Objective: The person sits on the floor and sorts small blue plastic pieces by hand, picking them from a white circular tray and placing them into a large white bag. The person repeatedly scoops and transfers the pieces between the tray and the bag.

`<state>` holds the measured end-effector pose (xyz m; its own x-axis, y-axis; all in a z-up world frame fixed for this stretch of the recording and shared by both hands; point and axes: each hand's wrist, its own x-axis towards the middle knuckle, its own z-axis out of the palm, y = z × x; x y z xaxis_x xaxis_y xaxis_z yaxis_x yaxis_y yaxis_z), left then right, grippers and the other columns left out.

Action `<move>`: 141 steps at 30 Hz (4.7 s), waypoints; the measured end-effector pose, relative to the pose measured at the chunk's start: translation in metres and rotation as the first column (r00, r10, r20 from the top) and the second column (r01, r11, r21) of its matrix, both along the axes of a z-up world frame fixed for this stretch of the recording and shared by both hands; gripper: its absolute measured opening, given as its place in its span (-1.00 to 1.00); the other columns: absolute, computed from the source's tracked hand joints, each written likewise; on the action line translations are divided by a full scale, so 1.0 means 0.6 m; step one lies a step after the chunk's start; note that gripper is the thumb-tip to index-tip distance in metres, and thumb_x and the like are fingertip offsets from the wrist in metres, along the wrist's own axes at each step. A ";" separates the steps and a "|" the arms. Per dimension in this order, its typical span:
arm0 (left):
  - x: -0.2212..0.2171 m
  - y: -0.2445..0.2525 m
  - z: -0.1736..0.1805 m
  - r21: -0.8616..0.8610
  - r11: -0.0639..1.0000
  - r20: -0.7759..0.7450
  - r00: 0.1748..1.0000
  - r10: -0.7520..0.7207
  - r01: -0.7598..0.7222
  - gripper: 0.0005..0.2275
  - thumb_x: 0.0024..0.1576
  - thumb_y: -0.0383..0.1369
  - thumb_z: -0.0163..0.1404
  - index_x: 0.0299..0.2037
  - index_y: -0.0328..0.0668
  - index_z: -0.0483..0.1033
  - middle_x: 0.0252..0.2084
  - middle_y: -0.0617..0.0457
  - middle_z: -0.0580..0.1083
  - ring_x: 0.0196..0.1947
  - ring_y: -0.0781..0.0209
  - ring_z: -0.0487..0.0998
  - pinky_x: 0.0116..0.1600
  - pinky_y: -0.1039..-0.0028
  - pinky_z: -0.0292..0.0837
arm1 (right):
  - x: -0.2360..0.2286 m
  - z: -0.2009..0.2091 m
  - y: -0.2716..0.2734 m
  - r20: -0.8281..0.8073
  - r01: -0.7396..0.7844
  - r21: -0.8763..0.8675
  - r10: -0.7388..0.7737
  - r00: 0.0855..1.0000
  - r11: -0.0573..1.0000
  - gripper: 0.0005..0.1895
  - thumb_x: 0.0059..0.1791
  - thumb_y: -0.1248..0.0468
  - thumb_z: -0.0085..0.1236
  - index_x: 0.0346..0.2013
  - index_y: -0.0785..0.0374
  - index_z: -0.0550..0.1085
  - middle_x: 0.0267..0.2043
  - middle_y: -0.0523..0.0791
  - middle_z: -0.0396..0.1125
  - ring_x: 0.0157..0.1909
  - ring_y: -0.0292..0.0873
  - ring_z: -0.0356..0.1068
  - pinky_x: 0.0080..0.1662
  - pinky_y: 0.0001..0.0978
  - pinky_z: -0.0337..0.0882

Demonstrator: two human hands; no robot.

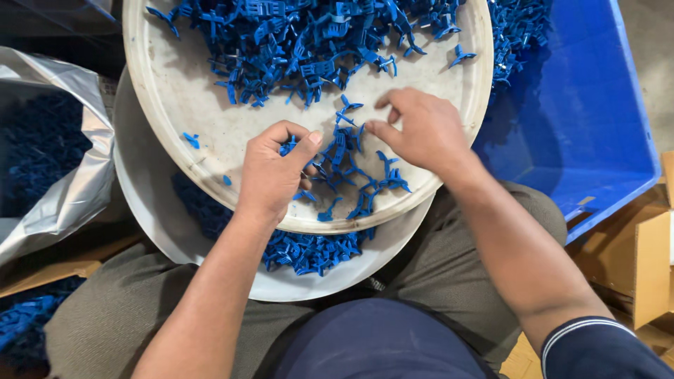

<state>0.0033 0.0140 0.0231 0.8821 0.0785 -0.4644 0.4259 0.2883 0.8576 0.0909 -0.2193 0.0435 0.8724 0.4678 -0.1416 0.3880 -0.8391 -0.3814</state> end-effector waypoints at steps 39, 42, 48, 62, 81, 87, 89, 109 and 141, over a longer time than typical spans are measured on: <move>-0.006 -0.005 -0.046 0.247 0.964 0.255 0.954 -0.160 0.095 -0.88 0.24 -0.35 0.17 -0.23 -0.26 0.61 -0.43 0.16 0.48 -0.44 0.52 0.37 -0.38 0.62 0.31 | -0.062 0.025 0.067 -0.143 -0.134 0.223 0.169 0.975 0.965 -0.76 -0.01 0.05 0.25 -0.33 0.16 0.56 -0.31 -0.11 0.47 -0.23 -0.02 0.49 -0.20 -0.15 0.44; -0.004 0.015 -0.026 0.266 0.962 0.232 0.973 -0.005 -0.058 -0.91 0.25 -0.40 0.16 -0.14 -0.23 0.58 -0.42 0.11 0.46 -0.47 0.44 0.39 -0.43 0.57 0.30 | -0.058 0.028 0.068 -0.105 -0.198 -0.037 0.193 0.976 0.980 -0.72 -0.03 0.00 0.27 -0.37 0.14 0.59 -0.31 -0.08 0.47 -0.19 0.06 0.46 -0.19 -0.05 0.42; -0.017 0.055 0.025 -0.166 0.977 0.123 0.981 0.153 -0.132 -0.75 0.18 -0.46 0.12 0.06 -0.19 0.51 -0.30 0.06 0.55 -0.43 0.28 0.58 -0.55 0.51 0.39 | -0.083 0.014 0.103 0.125 -0.244 0.084 0.232 0.965 0.966 -0.63 -0.07 -0.04 0.21 -0.19 0.16 0.60 -0.28 -0.07 0.46 -0.16 0.07 0.45 -0.19 -0.06 0.44; -0.044 0.078 0.038 -0.135 0.982 0.129 0.980 0.152 -0.135 -0.87 0.18 -0.41 0.18 -0.20 -0.18 0.47 -0.27 0.10 0.50 -0.39 0.28 0.59 -0.52 0.50 0.46 | -0.072 0.014 0.125 0.067 -0.243 -0.051 0.246 0.967 0.969 -0.67 -0.12 0.00 0.29 -0.27 0.18 0.59 -0.24 -0.02 0.46 -0.14 0.12 0.47 -0.14 -0.02 0.43; -0.050 0.025 -0.007 -0.507 0.838 -0.094 0.979 0.180 -0.203 -0.61 0.23 0.00 -0.10 -0.07 -0.19 0.48 -0.35 0.03 0.51 -0.42 0.15 0.61 -0.55 0.34 0.51 | -0.030 0.033 0.075 -0.306 -0.012 0.683 0.302 0.903 0.730 -0.56 -0.09 0.24 0.38 0.05 0.18 0.48 -0.05 -0.24 0.42 -0.23 -0.44 0.40 -0.21 -0.54 0.45; -0.026 0.030 0.006 -0.479 0.865 0.066 0.977 0.203 -0.147 -0.83 0.21 -0.34 0.13 -0.09 -0.17 0.44 -0.33 0.02 0.47 -0.40 0.12 0.58 -0.59 0.48 0.32 | 0.018 0.043 -0.034 -0.023 -0.113 0.198 0.120 0.993 0.974 -0.78 0.00 0.19 0.35 -0.13 0.22 0.60 -0.25 -0.09 0.50 -0.23 -0.12 0.50 -0.19 -0.27 0.45; -0.018 0.042 0.010 -0.415 0.892 0.068 0.972 0.225 -0.177 -0.87 0.20 -0.41 0.15 -0.16 -0.19 0.44 -0.35 0.02 0.47 -0.42 0.13 0.58 -0.62 0.54 0.24 | 0.014 0.042 -0.042 0.069 -0.189 0.079 0.184 0.981 0.979 -0.81 -0.01 0.18 0.32 -0.18 0.21 0.61 -0.27 -0.06 0.50 -0.22 0.00 0.48 -0.18 -0.15 0.43; -0.039 0.095 0.029 -0.231 0.952 0.182 0.953 0.244 -0.200 -0.89 0.21 -0.33 0.13 -0.20 -0.15 0.52 -0.42 0.10 0.47 -0.43 0.22 0.60 -0.48 0.47 0.43 | -0.135 0.022 0.168 0.114 -0.516 -0.011 0.514 0.850 0.857 -0.69 -0.16 0.12 0.30 -0.15 0.09 0.61 -0.05 -0.02 0.36 -0.14 0.04 0.42 -0.26 -0.11 0.46; -0.048 0.176 0.044 -0.406 0.835 0.157 0.872 0.464 -0.371 -0.89 0.24 -0.38 0.09 -0.12 -0.17 0.44 -0.36 0.04 0.46 -0.44 0.09 0.61 -0.55 0.41 0.41 | -0.040 -0.028 0.113 0.188 -0.269 0.064 0.253 0.949 0.961 -0.46 -0.10 -0.08 0.27 0.09 0.09 0.55 0.14 0.05 0.36 0.14 0.24 0.30 0.07 0.12 0.28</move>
